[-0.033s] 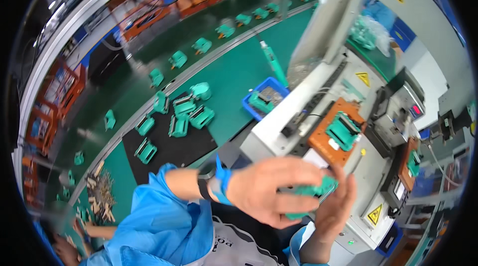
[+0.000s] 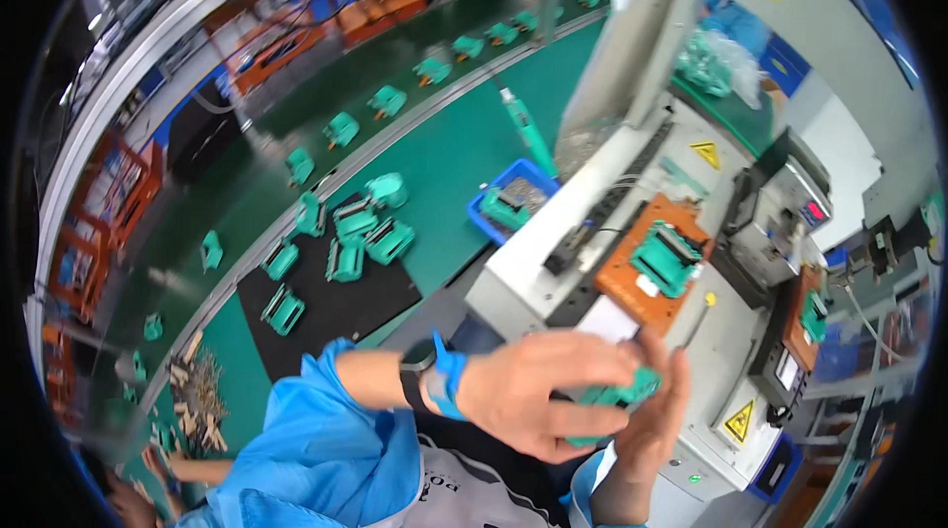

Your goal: Picking up electronic components in green cases from a conveyor, placing them into an automated testing machine jig, and processing them.

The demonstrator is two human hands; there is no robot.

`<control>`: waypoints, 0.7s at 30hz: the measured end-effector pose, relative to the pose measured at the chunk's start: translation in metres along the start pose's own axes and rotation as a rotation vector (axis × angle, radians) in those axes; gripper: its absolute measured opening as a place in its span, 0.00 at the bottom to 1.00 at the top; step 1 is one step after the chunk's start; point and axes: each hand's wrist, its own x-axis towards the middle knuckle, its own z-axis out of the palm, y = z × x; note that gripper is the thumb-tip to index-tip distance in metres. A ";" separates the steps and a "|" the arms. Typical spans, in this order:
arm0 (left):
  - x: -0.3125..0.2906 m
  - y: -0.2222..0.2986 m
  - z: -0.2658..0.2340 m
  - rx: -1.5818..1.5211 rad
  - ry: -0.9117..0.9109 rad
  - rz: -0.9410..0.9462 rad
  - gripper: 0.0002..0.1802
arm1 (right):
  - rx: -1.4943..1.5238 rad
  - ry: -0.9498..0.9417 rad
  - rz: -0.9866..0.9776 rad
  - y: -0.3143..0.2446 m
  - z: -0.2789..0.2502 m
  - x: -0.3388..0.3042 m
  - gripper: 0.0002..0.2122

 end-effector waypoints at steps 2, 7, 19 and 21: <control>-0.003 0.002 0.029 -0.051 -0.022 -0.003 0.20 | 0.025 0.021 0.103 -0.005 -0.023 -0.021 0.39; 0.002 0.007 0.065 -0.053 -0.161 0.006 0.19 | 0.085 0.147 0.151 -0.004 -0.069 -0.049 0.23; 0.029 0.003 0.133 -0.020 -0.279 -0.075 0.39 | -0.054 0.631 -0.260 -0.043 -0.171 -0.091 0.11; 0.032 0.001 0.143 0.007 -0.314 -0.132 0.37 | -0.076 0.705 -0.275 -0.054 -0.191 -0.104 0.11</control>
